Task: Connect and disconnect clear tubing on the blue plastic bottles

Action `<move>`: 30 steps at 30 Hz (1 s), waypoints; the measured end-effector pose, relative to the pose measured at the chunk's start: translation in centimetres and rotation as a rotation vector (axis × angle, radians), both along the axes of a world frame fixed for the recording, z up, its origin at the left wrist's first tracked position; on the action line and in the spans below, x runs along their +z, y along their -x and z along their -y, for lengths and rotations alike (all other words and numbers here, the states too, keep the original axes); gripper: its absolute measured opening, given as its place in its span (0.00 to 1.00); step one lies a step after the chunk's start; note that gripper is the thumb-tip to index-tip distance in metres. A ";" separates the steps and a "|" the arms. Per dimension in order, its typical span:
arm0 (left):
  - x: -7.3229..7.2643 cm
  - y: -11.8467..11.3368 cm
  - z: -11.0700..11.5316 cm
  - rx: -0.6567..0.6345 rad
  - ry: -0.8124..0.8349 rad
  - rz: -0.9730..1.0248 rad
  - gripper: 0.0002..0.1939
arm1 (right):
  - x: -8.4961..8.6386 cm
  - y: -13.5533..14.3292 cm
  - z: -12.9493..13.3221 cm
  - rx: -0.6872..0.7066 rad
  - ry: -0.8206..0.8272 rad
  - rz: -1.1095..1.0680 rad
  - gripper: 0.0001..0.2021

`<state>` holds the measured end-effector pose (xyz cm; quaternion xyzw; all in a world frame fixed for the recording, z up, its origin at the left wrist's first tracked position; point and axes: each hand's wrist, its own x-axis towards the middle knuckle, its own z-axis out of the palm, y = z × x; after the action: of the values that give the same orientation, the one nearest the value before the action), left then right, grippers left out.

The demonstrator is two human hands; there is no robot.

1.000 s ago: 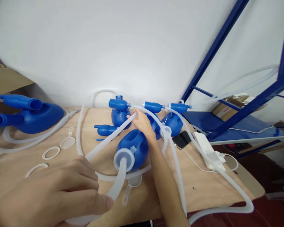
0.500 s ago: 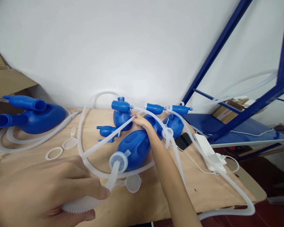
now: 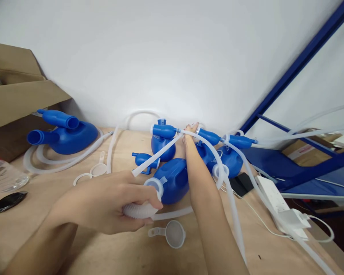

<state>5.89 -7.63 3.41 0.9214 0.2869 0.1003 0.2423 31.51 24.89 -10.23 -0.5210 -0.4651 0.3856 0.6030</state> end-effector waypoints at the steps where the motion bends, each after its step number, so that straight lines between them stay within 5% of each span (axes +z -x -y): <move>1: -0.2 0.0 -0.5 0.004 0.023 0.039 0.09 | 0.3 -0.3 -0.6 -0.068 -0.038 -0.015 0.24; 5: -0.5 0.3 -1.9 0.015 0.089 0.179 0.06 | 0.7 -1.0 -2.0 -0.212 -0.163 -0.078 0.39; 10: -0.3 0.4 -2.4 0.051 0.102 0.239 0.07 | -0.6 -0.7 -1.8 -0.068 -0.249 -0.087 0.47; 18: -0.6 0.7 -2.7 0.104 0.084 0.215 0.10 | -1.2 -1.2 0.1 0.183 -0.220 -0.135 0.42; 26: -0.4 0.5 -2.6 0.083 0.096 0.213 0.10 | 2.8 2.9 0.6 0.475 -0.213 -0.078 0.40; 30: -0.3 0.6 -2.5 0.114 0.070 0.214 0.09 | 4.1 3.8 0.1 0.309 -0.147 -0.111 0.45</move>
<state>5.26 -5.18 3.14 0.8787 0.3143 0.2017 0.2973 27.67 24.81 -6.11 -0.3756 -0.5325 0.4668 0.5979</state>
